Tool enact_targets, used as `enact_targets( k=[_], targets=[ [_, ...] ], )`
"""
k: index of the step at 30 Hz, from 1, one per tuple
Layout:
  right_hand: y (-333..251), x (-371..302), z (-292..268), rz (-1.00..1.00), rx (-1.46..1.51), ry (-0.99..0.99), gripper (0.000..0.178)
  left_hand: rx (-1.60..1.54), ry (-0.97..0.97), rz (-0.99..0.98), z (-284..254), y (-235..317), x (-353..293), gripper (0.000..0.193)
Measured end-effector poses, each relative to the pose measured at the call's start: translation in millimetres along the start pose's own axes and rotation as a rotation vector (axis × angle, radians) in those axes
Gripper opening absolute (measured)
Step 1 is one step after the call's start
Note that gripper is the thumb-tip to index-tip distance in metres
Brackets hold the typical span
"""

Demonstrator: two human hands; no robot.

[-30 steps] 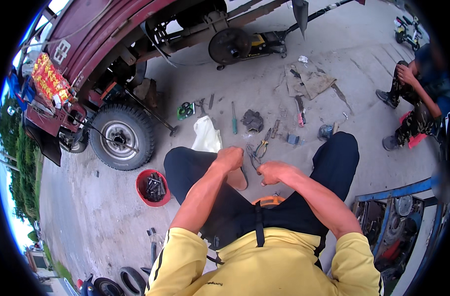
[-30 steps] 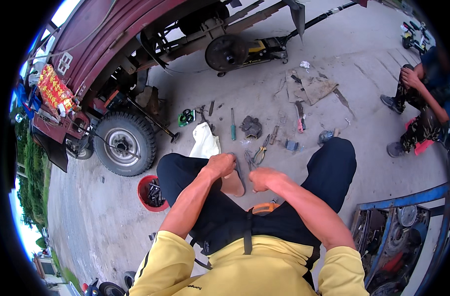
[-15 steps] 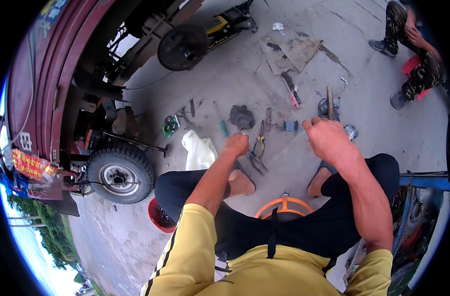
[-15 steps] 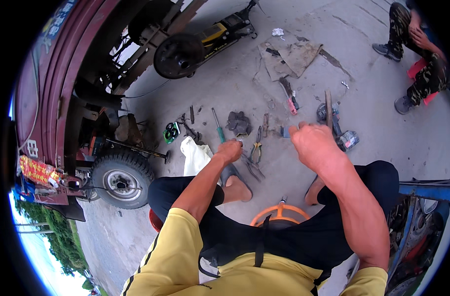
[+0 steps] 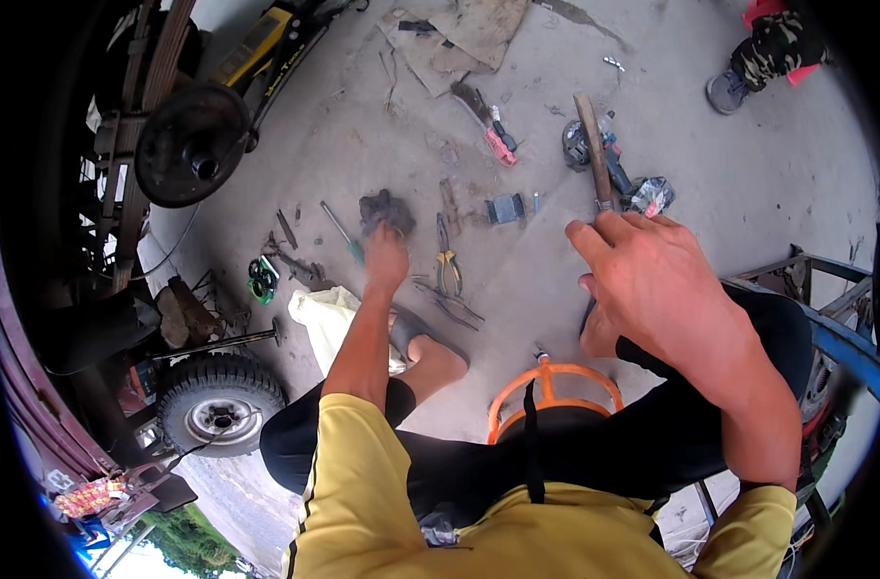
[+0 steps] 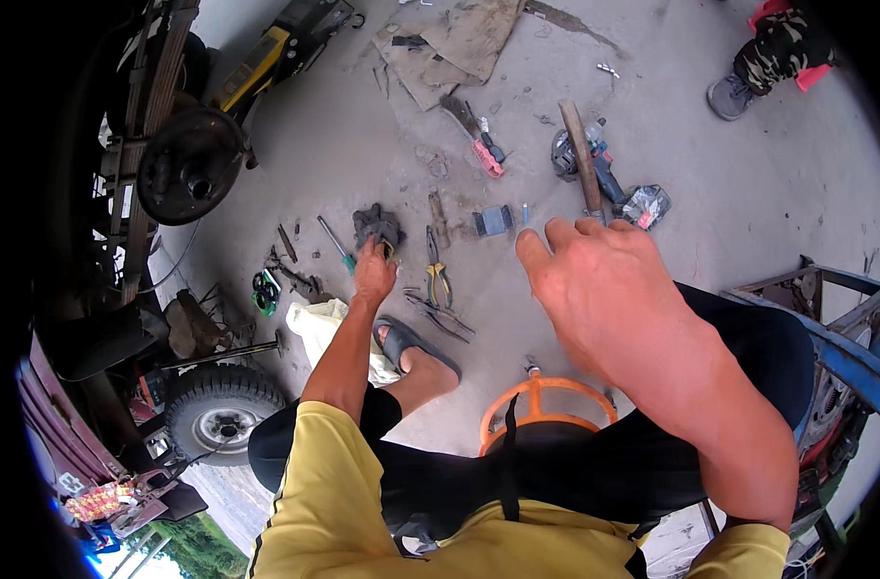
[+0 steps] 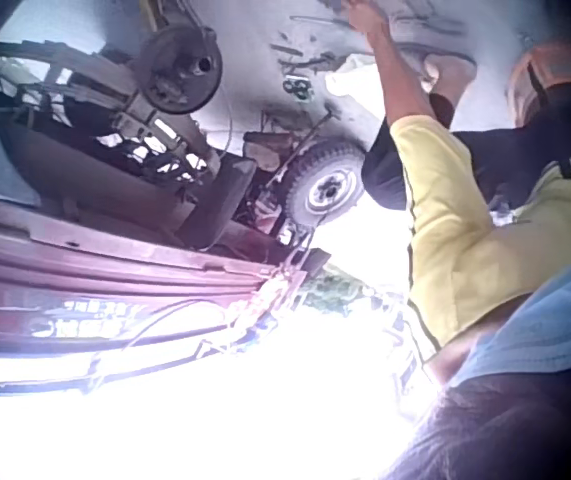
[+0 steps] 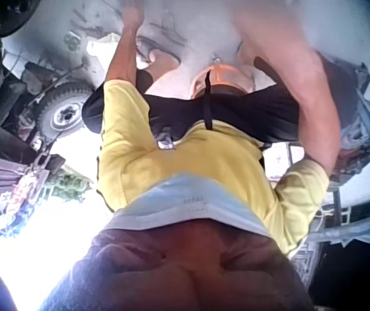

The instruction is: The person picks up and handles brake shoe components, using pliers to pull on a spring attached to one of the shoes.

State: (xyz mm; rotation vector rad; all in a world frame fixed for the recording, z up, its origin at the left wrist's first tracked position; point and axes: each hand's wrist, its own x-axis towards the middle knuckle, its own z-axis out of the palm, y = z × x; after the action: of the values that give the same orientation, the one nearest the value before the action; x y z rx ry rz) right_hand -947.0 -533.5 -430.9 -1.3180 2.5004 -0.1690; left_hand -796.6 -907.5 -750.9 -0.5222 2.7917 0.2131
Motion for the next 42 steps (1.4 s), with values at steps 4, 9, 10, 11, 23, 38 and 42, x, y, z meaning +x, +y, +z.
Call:
enact_targets(
  k=[4,9,10,11,23,38,42],
  targets=[
    [4,9,3,-0.021,0.026,0.084,0.021,-0.66,0.329,-0.218,-55,-19,14,0.026],
    [-13,21,-2,-0.02,0.086,0.116,0.015,-0.634,0.174,-0.189,-133,0,0,0.023],
    [-18,23,-4,-0.052,0.139,0.1,0.02,-0.692,0.229,-0.184,-147,8,-14,0.023],
    [-22,26,-7,-0.032,0.159,0.038,0.025,-0.761,0.256,-0.161,-161,19,-26,0.023],
    [-107,21,37,0.138,1.119,-0.073,0.052,-1.089,0.242,0.195,-244,149,-179,0.025],
    [-109,-3,57,0.227,1.503,-0.079,0.052,-1.889,0.081,-0.041,-210,155,-199,0.031],
    [-111,9,51,0.035,1.456,-0.065,0.065,-2.094,0.117,-0.087,-217,145,-190,0.035]
  ],
)
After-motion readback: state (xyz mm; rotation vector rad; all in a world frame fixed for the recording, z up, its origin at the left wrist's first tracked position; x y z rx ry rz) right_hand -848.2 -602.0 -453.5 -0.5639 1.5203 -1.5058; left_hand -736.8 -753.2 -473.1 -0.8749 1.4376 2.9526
